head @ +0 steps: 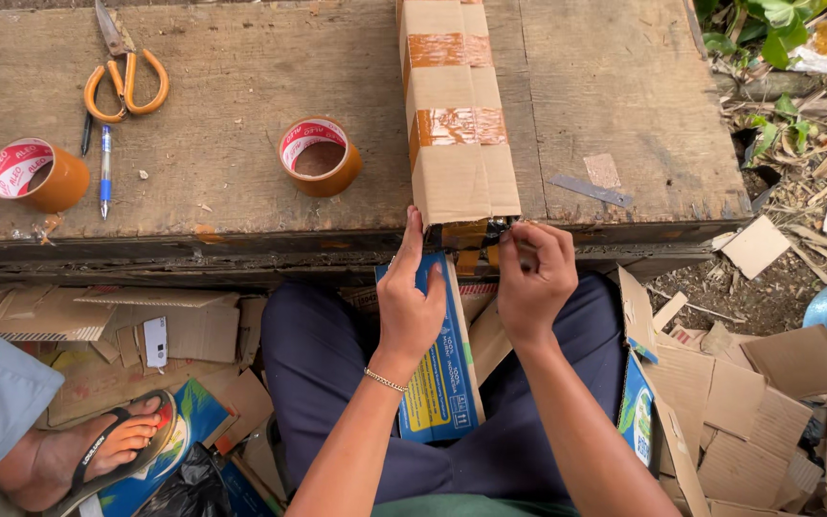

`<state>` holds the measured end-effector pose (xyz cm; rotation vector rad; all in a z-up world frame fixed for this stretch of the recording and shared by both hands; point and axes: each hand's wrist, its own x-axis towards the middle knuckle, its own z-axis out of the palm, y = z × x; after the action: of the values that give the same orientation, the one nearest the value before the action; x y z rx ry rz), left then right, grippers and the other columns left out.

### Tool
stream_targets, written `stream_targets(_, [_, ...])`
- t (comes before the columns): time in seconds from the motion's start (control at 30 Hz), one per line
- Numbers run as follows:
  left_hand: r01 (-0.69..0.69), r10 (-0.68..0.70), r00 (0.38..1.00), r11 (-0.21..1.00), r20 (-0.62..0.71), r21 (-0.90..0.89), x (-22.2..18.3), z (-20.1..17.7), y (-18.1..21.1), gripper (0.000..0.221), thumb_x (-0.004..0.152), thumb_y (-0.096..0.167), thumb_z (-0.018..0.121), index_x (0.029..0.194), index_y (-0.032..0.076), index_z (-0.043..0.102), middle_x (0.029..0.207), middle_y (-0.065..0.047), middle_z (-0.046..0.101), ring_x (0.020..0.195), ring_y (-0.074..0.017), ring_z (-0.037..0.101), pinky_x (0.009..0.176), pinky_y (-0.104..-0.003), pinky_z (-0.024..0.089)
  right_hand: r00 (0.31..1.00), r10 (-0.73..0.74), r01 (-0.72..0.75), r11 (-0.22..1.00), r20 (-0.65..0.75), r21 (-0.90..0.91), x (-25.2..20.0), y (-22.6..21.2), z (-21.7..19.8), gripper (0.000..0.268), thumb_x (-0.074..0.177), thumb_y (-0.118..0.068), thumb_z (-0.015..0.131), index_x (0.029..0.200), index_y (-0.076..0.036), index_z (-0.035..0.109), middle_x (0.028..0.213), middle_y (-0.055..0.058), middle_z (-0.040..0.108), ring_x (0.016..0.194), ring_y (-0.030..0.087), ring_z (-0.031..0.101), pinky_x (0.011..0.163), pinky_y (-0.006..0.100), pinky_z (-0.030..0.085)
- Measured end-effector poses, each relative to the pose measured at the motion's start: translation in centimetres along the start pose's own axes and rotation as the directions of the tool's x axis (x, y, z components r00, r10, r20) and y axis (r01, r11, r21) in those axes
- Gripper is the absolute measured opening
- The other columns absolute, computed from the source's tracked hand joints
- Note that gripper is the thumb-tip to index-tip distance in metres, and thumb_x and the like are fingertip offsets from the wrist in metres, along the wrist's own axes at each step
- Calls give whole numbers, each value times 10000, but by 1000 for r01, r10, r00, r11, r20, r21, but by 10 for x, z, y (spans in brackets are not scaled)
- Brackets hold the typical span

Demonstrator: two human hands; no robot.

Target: The person tapes a long cardboard box with brown packing tape. They smooth the tape along the edges and ends, then apply a final strip across the center of the box.

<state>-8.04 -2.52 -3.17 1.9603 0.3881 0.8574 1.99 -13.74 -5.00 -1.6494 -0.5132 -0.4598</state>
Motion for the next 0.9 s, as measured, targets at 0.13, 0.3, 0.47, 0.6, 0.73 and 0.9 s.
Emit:
stream_targets(0.13, [-6,6,1000,1000,-17,8,1,1,4,748,861,-81,572,1575,-9,359,1596,-228,446,1465,-366,470,1182,-400,436,1000,-8,4,969,-13,-247,-5,-21,7,93,949,11,731,1040,20,716,971,107,682,757,151,687,692,263,563])
stream_targets(0.3, [31,-32,999,998,-10,-46,-4,2,4,743,868,-84,541,1583,-6,354,1605,-220,446,1473,-357,470,1184,-398,436,1000,26,-29,971,-16,-235,-13,-33,6,132,997,8,670,1120,29,713,1050,120,714,899,197,716,791,307,571])
stream_targets(0.47, [9,-11,999,999,-45,-43,-1,5,2,750,850,-93,527,1576,-8,363,1609,-225,438,1484,-360,463,1199,-408,417,996,83,-78,990,40,-117,-23,-38,7,269,981,-9,605,1241,51,645,1153,152,708,1031,243,718,886,339,572])
stream_targets(0.6, [18,-20,998,999,-53,-46,-4,6,-2,718,852,-97,517,1555,-11,406,1595,-216,464,1475,-345,470,1195,-396,411,982,161,-150,982,100,-112,-29,-26,7,344,929,-23,629,1261,62,598,1141,149,704,1052,218,705,870,317,557])
stream_targets(0.73, [145,-164,984,967,-77,-212,9,-4,-11,511,968,-18,495,1473,-15,567,1529,-185,613,1441,-296,590,1202,-377,452,945,313,-319,945,93,67,-7,-12,-15,240,993,-34,586,1212,25,667,1138,91,718,1014,162,679,884,281,552])
stream_targets(0.9, [135,-180,979,923,-94,-362,77,-1,-26,519,1083,270,548,1478,-60,478,1520,-247,513,1434,-296,511,1184,-364,416,898,382,-417,898,217,142,96,10,-7,345,1039,-266,545,1292,-40,607,1212,29,662,1048,116,626,835,287,526])
